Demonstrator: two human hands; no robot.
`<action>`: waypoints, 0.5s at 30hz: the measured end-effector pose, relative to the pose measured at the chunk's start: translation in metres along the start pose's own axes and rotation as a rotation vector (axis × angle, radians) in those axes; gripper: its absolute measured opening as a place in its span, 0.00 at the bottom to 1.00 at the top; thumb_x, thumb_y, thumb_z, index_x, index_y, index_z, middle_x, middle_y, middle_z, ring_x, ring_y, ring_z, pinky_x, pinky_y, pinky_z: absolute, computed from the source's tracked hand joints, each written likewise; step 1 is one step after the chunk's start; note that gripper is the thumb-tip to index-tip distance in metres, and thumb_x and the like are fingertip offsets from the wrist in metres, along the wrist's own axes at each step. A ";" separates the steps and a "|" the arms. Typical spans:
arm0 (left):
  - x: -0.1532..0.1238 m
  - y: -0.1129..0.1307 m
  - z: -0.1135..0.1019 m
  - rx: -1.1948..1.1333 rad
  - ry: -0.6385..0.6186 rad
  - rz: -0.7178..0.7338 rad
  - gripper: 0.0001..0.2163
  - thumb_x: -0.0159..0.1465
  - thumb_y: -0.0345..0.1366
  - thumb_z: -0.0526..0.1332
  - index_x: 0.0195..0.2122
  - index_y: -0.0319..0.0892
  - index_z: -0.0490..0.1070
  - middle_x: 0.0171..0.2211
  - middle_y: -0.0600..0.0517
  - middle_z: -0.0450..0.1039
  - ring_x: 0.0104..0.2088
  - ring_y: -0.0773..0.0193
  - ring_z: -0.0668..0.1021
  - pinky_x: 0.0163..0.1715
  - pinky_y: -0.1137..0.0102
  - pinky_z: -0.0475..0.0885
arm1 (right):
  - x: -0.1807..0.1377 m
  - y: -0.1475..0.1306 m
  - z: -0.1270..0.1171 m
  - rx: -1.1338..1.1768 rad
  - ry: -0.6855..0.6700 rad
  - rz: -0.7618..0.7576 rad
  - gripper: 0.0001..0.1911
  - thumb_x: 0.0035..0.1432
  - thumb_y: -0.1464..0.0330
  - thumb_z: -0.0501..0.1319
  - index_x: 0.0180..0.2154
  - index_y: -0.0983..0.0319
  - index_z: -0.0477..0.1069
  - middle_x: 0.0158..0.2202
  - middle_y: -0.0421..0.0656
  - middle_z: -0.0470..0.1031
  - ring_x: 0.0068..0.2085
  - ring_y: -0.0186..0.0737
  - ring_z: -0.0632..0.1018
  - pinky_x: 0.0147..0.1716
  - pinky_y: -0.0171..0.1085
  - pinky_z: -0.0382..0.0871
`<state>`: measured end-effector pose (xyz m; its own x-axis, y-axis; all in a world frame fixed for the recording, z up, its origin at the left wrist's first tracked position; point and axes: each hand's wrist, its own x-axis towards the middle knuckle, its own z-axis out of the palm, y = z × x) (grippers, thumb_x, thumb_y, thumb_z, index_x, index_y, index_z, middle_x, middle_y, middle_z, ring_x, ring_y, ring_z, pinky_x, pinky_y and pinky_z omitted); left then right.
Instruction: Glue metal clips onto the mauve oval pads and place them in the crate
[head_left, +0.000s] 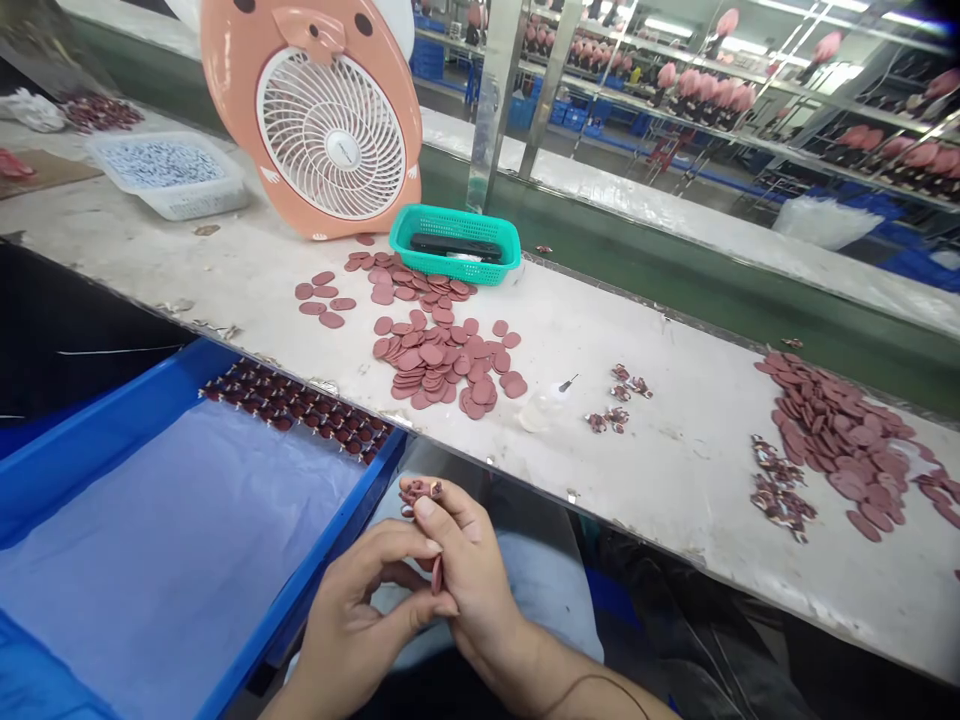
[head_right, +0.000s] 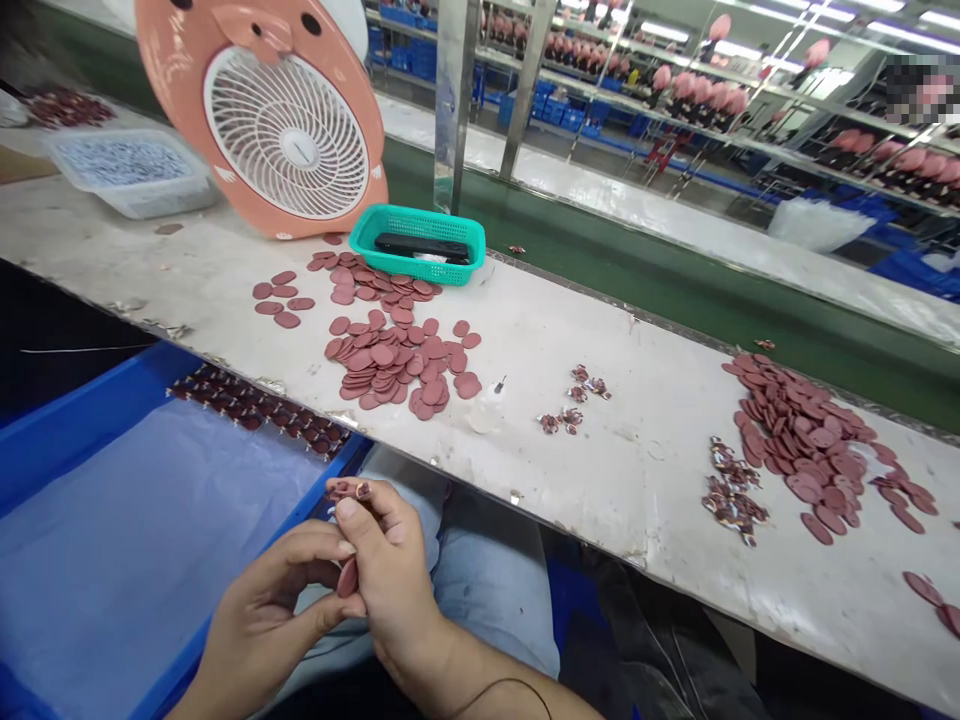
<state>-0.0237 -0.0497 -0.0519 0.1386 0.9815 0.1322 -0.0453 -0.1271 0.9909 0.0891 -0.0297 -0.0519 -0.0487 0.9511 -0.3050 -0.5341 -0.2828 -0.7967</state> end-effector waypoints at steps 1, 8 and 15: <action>0.000 0.000 0.000 0.002 -0.019 0.011 0.17 0.54 0.26 0.74 0.40 0.55 0.81 0.33 0.56 0.78 0.32 0.63 0.80 0.31 0.74 0.78 | -0.001 -0.001 -0.001 -0.010 -0.003 -0.015 0.15 0.55 0.57 0.70 0.41 0.59 0.82 0.42 0.44 0.82 0.44 0.41 0.80 0.48 0.39 0.73; -0.003 0.019 0.008 -0.410 0.114 -0.359 0.14 0.46 0.43 0.79 0.33 0.51 0.81 0.34 0.54 0.80 0.33 0.64 0.80 0.26 0.77 0.75 | -0.010 -0.026 -0.020 -0.139 0.021 -0.227 0.14 0.58 0.60 0.70 0.45 0.56 0.79 0.38 0.40 0.80 0.39 0.34 0.79 0.43 0.32 0.74; -0.003 0.046 0.009 -0.803 0.067 -0.766 0.20 0.42 0.49 0.79 0.33 0.45 0.83 0.25 0.53 0.80 0.23 0.71 0.78 0.16 0.83 0.68 | -0.045 -0.077 -0.039 -0.434 -0.204 -0.374 0.09 0.58 0.71 0.71 0.41 0.54 0.78 0.36 0.38 0.83 0.35 0.32 0.81 0.38 0.31 0.75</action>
<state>-0.0174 -0.0595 -0.0060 0.3512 0.7695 -0.5334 -0.6015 0.6220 0.5013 0.1654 -0.0556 0.0032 -0.1075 0.9883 0.1086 -0.1556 0.0911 -0.9836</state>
